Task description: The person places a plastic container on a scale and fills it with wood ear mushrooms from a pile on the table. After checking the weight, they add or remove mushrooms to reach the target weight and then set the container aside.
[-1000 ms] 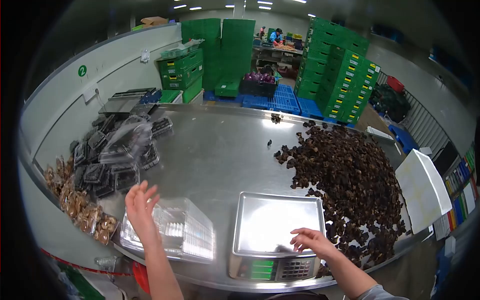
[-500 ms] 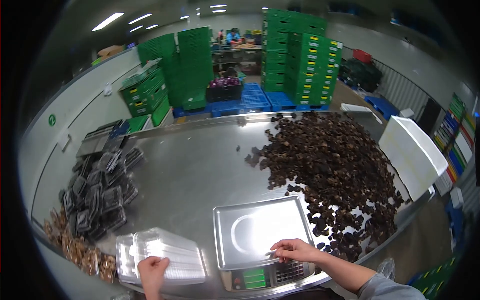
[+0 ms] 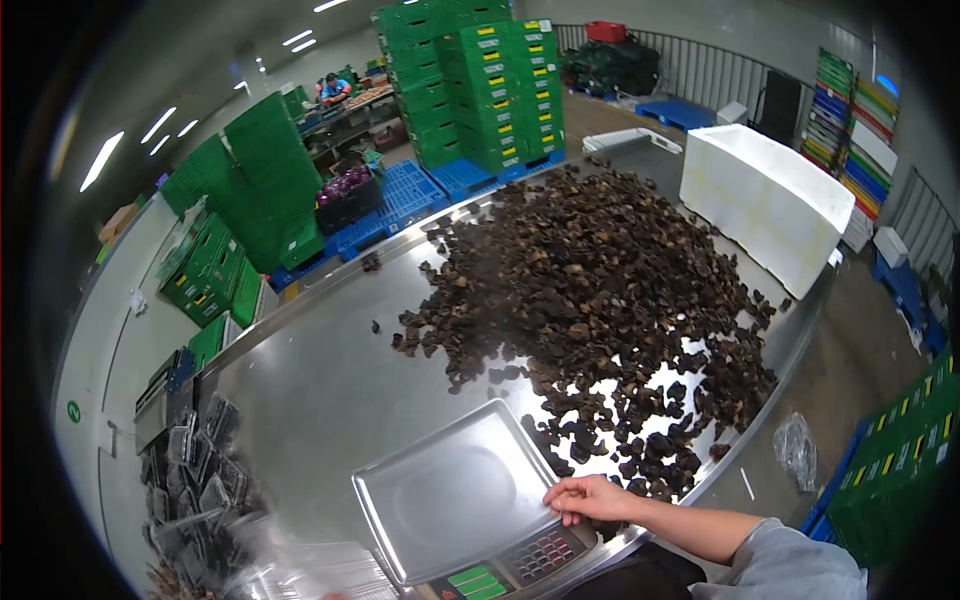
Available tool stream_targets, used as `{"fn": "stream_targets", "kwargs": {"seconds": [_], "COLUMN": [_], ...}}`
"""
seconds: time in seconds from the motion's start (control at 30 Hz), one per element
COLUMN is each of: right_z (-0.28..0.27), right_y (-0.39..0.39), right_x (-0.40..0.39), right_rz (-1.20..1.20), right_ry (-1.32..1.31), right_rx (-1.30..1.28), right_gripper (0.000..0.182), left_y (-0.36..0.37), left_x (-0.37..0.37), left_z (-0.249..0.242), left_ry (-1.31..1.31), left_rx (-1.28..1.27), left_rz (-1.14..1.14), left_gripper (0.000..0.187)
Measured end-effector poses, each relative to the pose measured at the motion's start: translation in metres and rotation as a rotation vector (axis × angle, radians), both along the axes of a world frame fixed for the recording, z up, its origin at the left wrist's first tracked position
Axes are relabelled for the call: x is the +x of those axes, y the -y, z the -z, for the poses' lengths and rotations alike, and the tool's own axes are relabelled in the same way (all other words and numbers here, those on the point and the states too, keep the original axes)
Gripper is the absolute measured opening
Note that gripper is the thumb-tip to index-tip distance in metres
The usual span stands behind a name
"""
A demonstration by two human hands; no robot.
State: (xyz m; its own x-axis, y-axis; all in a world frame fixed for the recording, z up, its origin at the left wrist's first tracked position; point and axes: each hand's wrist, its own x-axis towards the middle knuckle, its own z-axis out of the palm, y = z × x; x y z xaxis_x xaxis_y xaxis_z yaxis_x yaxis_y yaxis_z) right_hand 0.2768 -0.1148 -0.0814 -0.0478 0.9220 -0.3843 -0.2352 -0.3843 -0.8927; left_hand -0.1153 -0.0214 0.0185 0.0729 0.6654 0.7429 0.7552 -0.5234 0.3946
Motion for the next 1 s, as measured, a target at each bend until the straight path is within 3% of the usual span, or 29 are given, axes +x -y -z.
{"fn": "stream_targets", "kwargs": {"seconds": [0.03, 0.07, 0.1, 0.13, 0.17, 0.23, 0.27, 0.3, 0.33, 0.37, 0.43, 0.47, 0.5, 0.53, 0.57, 0.6, 0.63, 0.73, 0.77, 0.8, 0.93, 1.0], "right_z": [0.003, 0.01, 0.014, 0.009, 0.002, 0.012, 0.002, -0.01, -0.012, -0.004, 0.029, 0.052, 0.057, 0.056, 0.1, 0.103, 0.088, 0.078, 0.097, 0.069, 0.051, 0.044], "right_y": [0.002, 0.003, 0.005, 0.01, 0.013, 0.03, 0.041, 0.053, 0.071, 0.08, 0.116, 0.136, 0.147, 0.149, 0.157, 0.148, 0.13, 0.077, 0.065, 0.053, 0.038, 0.051], "right_x": [0.006, 0.015, 0.025, 0.041, 0.06, 0.119, 0.148, 0.182, 0.224, 0.265, 0.341, 0.377, 0.393, 0.398, 0.425, 0.42, 0.388, 0.316, 0.286, 0.249, 0.168, 0.147], "right_rz": [0.093, 0.175, 0.262, 0.326, 0.38, 0.515, 0.558, 0.661, 0.636, 0.839, 1.072, 1.111, 1.081, 1.051, 1.015, 0.874, 0.801, 0.602, 0.58, 0.497, 0.243, 0.078], "right_ry": [0.006, 0.013, 0.022, 0.328, 0.639, 1.057, 1.075, 1.35, 1.547, 1.641, 1.736, 1.643, 1.55, 1.399, 1.315, 1.272, 1.51, 1.095, 1.182, 1.173, 1.152, 1.162], "right_rx": [0.013, 0.085, 0.153, 0.218, 0.276, 0.443, 0.335, 0.344, 0.283, 0.313, -0.002, -0.279, -0.431, -0.476, -0.35, -0.28, -0.143, 0.267, 0.308, 0.232, 0.598, 0.661], "right_gripper": [0.025, 0.025, 0.026, 0.027, 0.028, 0.032, 0.032, 0.036, 0.042, 0.045, 0.055, 0.066, 0.073, 0.07, 0.063, 0.057, 0.053, 0.046, 0.046, 0.048, 0.043, 0.039], "left_y": [0.003, -0.002, 0.002, 0.005, 0.006, 0.006, 0.007, 0.01, 0.014, 0.017, 0.026, 0.035, 0.045, 0.055, 0.063, 0.072, 0.078, 0.091, 0.092, 0.092, 0.086, 0.085], "left_x": [-0.006, 0.05, 0.084, 0.106, 0.114, 0.125, 0.129, 0.135, 0.143, 0.152, 0.169, 0.185, 0.201, 0.214, 0.226, 0.244, 0.263, 0.309, 0.319, 0.325, 0.345, 0.344], "left_z": [0.055, 0.03, 0.028, 0.034, 0.041, 0.049, 0.047, 0.04, 0.031, 0.025, 0.021, 0.02, 0.022, 0.027, 0.034, 0.043, 0.054, 0.085, 0.094, 0.11, 0.133, 0.134], "left_ry": [0.154, -0.35, -0.387, -0.424, -0.432, -0.634, -0.635, -0.644, -0.562, -0.476, -0.54, -0.369, -0.193, -0.193, -0.191, -0.212, -0.226, -0.348, -0.415, -0.471, -0.523, -0.468], "left_rx": [-0.37, -0.007, -0.186, -0.367, -0.376, -0.644, -0.626, -0.635, -0.49, -0.348, -0.271, -0.343, -0.417, -0.514, -0.607, -0.626, -0.634, -0.703, -0.687, -0.722, -0.692, -0.725], "left_rz": [0.173, 0.269, 0.31, 0.35, 0.368, 0.366, 0.379, 0.389, 0.415, 0.438, 0.469, 0.526, 0.573, 0.648, 0.721, 0.778, 0.834, 0.882, 0.87, 0.844, 0.725, 0.718], "left_gripper": [0.017, 0.019, 0.019, 0.02, 0.02, 0.021, 0.019, 0.019, 0.021, 0.024, 0.034, 0.031, 0.03, 0.037, 0.045, 0.047, 0.05, 0.065, 0.069, 0.077, 0.085, 0.085]}}
